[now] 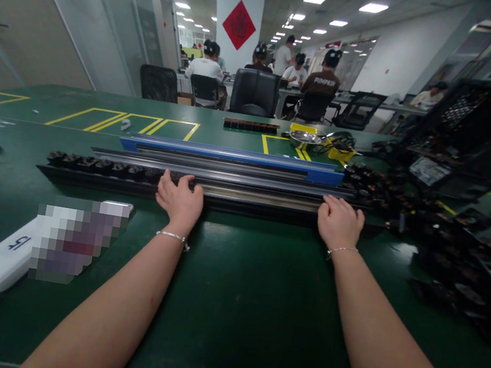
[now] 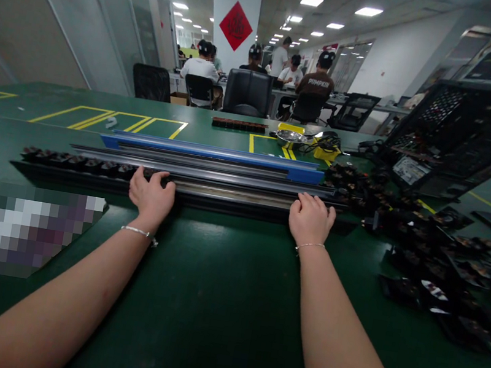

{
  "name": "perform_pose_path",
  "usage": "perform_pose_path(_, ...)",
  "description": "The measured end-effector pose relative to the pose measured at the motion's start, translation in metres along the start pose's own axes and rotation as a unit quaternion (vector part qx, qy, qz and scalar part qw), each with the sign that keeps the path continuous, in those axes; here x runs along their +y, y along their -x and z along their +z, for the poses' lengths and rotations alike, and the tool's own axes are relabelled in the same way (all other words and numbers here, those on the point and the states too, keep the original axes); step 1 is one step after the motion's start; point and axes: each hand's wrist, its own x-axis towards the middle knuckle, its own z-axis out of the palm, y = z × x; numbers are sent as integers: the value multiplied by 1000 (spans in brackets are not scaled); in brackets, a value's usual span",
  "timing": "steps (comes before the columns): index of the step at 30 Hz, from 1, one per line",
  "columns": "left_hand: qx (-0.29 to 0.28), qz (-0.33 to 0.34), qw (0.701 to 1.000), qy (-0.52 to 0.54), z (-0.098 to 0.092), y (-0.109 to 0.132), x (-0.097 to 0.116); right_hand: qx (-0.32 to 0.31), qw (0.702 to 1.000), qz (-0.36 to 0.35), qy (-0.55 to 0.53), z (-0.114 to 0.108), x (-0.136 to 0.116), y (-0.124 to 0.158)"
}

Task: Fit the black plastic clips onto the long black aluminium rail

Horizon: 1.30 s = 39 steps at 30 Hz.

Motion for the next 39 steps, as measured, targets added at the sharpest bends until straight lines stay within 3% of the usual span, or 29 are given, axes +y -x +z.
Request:
perform_pose_path(7, -2, 1, 1000, 9, 2, 0, 0, -48, 995, -83, -25, 2, -24, 6)
perform_pose_path(39, -7, -9, 1000, 4, 0, 4, 7, -51, 994, -94, -28, 1, -24, 4)
